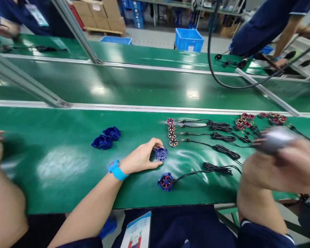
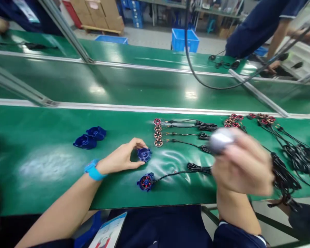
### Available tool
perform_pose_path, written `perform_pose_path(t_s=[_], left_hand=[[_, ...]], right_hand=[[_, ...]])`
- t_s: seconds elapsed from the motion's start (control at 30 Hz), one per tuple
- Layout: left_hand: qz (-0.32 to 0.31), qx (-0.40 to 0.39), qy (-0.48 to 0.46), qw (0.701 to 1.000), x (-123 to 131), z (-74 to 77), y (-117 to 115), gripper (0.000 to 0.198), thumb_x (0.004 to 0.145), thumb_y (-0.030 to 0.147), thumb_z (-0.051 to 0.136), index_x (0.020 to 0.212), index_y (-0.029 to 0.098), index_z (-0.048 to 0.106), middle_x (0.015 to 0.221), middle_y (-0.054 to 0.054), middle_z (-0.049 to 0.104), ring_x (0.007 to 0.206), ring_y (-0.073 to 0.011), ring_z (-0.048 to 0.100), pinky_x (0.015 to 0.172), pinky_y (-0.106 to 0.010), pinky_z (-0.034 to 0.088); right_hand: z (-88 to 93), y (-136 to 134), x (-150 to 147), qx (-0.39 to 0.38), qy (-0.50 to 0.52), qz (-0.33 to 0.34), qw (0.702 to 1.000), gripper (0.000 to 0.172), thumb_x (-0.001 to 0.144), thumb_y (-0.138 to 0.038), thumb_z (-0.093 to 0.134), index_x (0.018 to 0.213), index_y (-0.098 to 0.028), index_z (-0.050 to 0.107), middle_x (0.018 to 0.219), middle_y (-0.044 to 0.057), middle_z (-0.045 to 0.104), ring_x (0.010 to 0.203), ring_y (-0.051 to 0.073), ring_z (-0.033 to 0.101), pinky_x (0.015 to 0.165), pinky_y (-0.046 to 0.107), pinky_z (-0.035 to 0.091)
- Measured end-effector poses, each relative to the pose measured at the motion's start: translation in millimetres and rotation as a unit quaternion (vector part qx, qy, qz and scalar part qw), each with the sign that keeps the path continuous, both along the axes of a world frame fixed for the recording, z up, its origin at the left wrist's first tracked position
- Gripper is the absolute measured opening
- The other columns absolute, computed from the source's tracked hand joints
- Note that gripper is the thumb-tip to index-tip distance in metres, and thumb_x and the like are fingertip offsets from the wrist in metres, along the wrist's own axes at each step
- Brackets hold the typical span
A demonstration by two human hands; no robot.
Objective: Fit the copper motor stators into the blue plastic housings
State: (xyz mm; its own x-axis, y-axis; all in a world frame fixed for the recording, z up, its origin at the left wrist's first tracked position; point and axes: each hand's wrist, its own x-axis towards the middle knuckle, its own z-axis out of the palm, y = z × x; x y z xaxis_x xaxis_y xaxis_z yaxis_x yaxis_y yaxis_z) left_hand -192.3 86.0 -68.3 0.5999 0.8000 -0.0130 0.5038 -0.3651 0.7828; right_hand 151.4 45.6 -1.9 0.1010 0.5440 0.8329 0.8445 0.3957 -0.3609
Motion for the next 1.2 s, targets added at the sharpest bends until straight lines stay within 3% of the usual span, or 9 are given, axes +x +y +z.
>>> perform_pose_path(t_s=[0.03,0.13,0.2,0.3,0.57,0.67,0.77,0.93,1.2], left_hand=[[-0.008,-0.006,-0.017,1.0,1,-1.2,-1,0.053,0.075,0.028,0.071,0.119,0.022,0.043,0.118,-0.008,0.065,0.109,-0.0218,0.065,0.098,-0.036,0.051],[-0.04,-0.019,-0.056,0.997,5,-5.1,-2,0.061,0.074,0.023,0.071,0.125,0.022,0.037,0.121,-0.008,0.065,0.112,-0.0226,0.065,0.099,-0.037,0.05],[-0.053,-0.019,-0.066,0.996,7,-7.3,-2,0.063,0.074,0.02,0.07,0.127,0.023,0.036,0.121,-0.007,0.065,0.112,-0.0227,0.065,0.098,-0.036,0.05],[-0.057,-0.014,-0.067,0.996,9,-9.3,-3,0.067,0.073,0.018,0.07,0.129,0.023,0.034,0.121,-0.008,0.065,0.112,-0.0235,0.065,0.096,-0.036,0.049],[-0.052,-0.007,-0.063,0.997,10,-13.6,-6,0.067,0.074,0.02,0.071,0.131,0.023,0.036,0.122,-0.008,0.066,0.115,-0.0257,0.064,0.097,-0.038,0.049],[-0.05,-0.016,-0.084,0.995,9,-13.0,-4,0.063,0.075,0.024,0.076,0.128,0.022,0.042,0.123,-0.009,0.065,0.114,-0.0252,0.064,0.098,-0.038,0.05],[-0.049,-0.055,-0.133,0.988,5,-11.4,2,0.058,0.075,0.039,0.083,0.121,0.021,0.052,0.121,-0.008,0.066,0.111,-0.0239,0.065,0.098,-0.037,0.051],[-0.05,-0.184,-0.179,0.965,-3,-14.7,13,0.03,0.098,0.042,0.055,0.113,0.018,0.065,0.113,-0.007,0.07,0.104,-0.0188,0.066,0.093,-0.033,0.051],[-0.006,-0.235,-0.224,0.946,6,-22.8,11,0.032,0.091,0.043,0.067,0.101,0.013,0.065,0.093,-0.006,0.069,0.085,-0.0153,0.064,0.08,-0.029,0.051]], right_hand=[[-4.6,-2,-21,0.01,-0.038,0.05,0.998,0.03,0.095,-0.052,0.057,0.123,-0.044,0.061,0.116,0.005,0.07,0.092,0.025,0.07,0.075,0.046,0.059],[-21.5,4,-67,-0.012,-0.163,0.237,0.958,0.036,0.087,-0.02,0.073,0.119,-0.035,0.068,0.118,0.005,0.073,0.077,0.018,0.071,0.06,0.033,0.055],[-34.6,13,-82,-0.049,-0.197,0.314,0.928,0.027,0.089,-0.017,0.07,0.114,-0.028,0.071,0.116,0.006,0.074,0.07,0.014,0.07,0.057,0.029,0.053],[-51.6,25,-93,-0.107,-0.228,0.364,0.897,0.014,0.094,-0.02,0.065,0.104,-0.022,0.074,0.113,0.006,0.075,0.073,0.013,0.07,0.061,0.028,0.054],[-56.0,23,-95,-0.168,-0.252,0.385,0.872,0.014,0.095,-0.021,0.064,0.106,-0.02,0.074,0.116,0.006,0.074,0.072,0.012,0.07,0.066,0.027,0.056],[-57.1,23,-96,-0.174,-0.244,0.387,0.872,0.014,0.095,-0.019,0.063,0.104,-0.017,0.073,0.111,0.007,0.075,0.084,0.014,0.073,0.07,0.027,0.056],[-60.7,23,-97,-0.176,-0.233,0.392,0.872,0.015,0.098,-0.021,0.059,0.103,-0.018,0.073,0.106,0.005,0.077,0.098,0.015,0.073,0.076,0.026,0.057],[-65.3,22,-97,-0.173,-0.212,0.387,0.881,0.013,0.097,-0.025,0.062,0.104,-0.02,0.072,0.106,0.004,0.077,0.093,0.013,0.074,0.075,0.024,0.057],[-63.8,21,-99,-0.169,-0.209,0.383,0.884,0.013,0.097,-0.026,0.062,0.1,-0.021,0.074,0.106,0.002,0.077,0.086,0.012,0.074,0.073,0.024,0.057]])
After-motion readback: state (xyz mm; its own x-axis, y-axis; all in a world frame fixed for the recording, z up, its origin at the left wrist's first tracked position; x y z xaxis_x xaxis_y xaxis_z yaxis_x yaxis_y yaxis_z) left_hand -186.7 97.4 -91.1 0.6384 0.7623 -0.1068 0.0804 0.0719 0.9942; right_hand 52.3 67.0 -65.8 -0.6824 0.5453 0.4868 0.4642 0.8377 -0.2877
